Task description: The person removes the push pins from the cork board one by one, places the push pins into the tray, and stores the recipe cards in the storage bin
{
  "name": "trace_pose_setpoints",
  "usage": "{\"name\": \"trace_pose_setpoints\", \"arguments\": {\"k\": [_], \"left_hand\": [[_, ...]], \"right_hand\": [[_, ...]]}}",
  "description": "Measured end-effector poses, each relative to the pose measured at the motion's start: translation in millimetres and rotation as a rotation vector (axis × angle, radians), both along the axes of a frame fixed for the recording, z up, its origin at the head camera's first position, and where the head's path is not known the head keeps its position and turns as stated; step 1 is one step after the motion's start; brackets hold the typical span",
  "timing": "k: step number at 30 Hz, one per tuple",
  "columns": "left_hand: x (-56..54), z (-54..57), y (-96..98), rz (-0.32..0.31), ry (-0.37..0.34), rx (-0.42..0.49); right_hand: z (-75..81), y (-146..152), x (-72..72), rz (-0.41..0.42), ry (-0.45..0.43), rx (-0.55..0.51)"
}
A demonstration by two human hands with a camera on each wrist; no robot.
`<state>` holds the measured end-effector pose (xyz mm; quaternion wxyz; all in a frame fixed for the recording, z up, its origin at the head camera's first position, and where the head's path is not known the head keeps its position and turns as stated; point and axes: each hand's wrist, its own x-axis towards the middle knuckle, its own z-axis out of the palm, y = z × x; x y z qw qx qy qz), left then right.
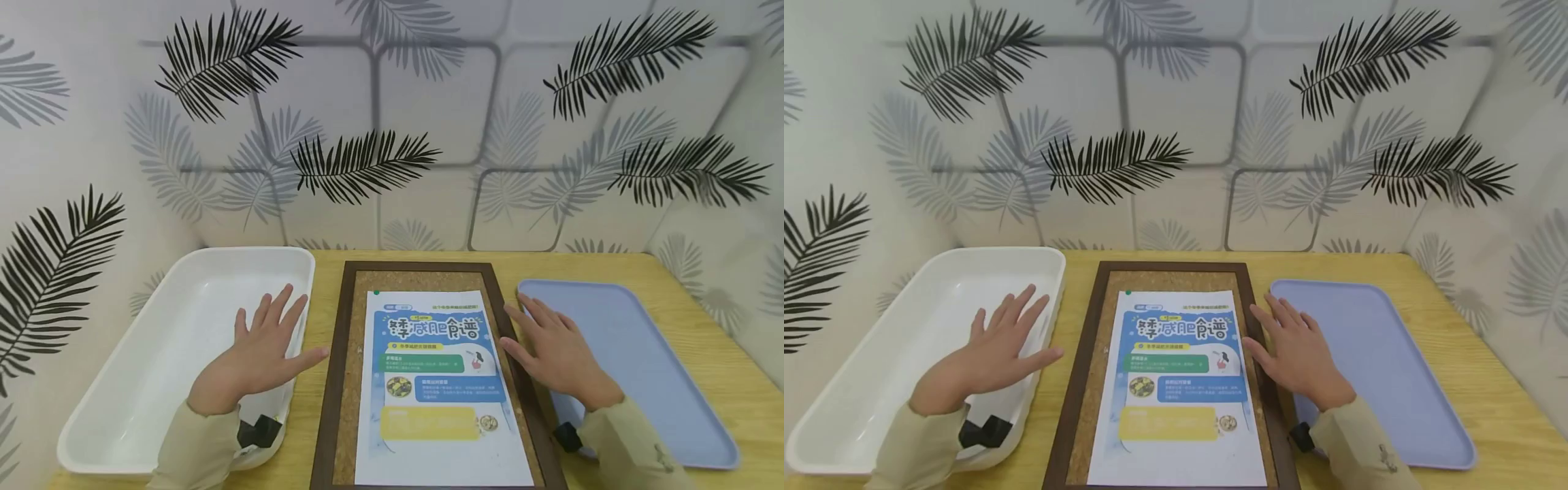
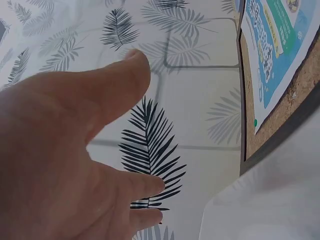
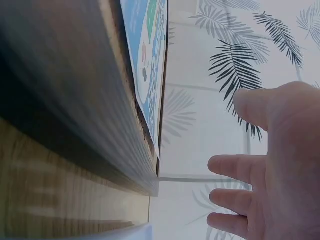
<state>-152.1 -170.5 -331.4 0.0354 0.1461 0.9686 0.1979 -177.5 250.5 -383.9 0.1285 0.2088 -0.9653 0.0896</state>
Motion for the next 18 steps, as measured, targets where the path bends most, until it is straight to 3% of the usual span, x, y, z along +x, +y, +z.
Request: {"name": "trace_pose_setpoints", "arguments": {"k": [10, 18], "left_hand": [[-2.3, -3.5, 9.5, -0.042, -0.003, -0.052], [-1.6, 0.3, 14.7, -0.085, 0.019, -0.078]], "right_hand": [[2.4, -25, -11.2, -0.006, -0.049, -0.030], [4.2, -39, -17.8, 0.015, -0.042, -0.035]]}}
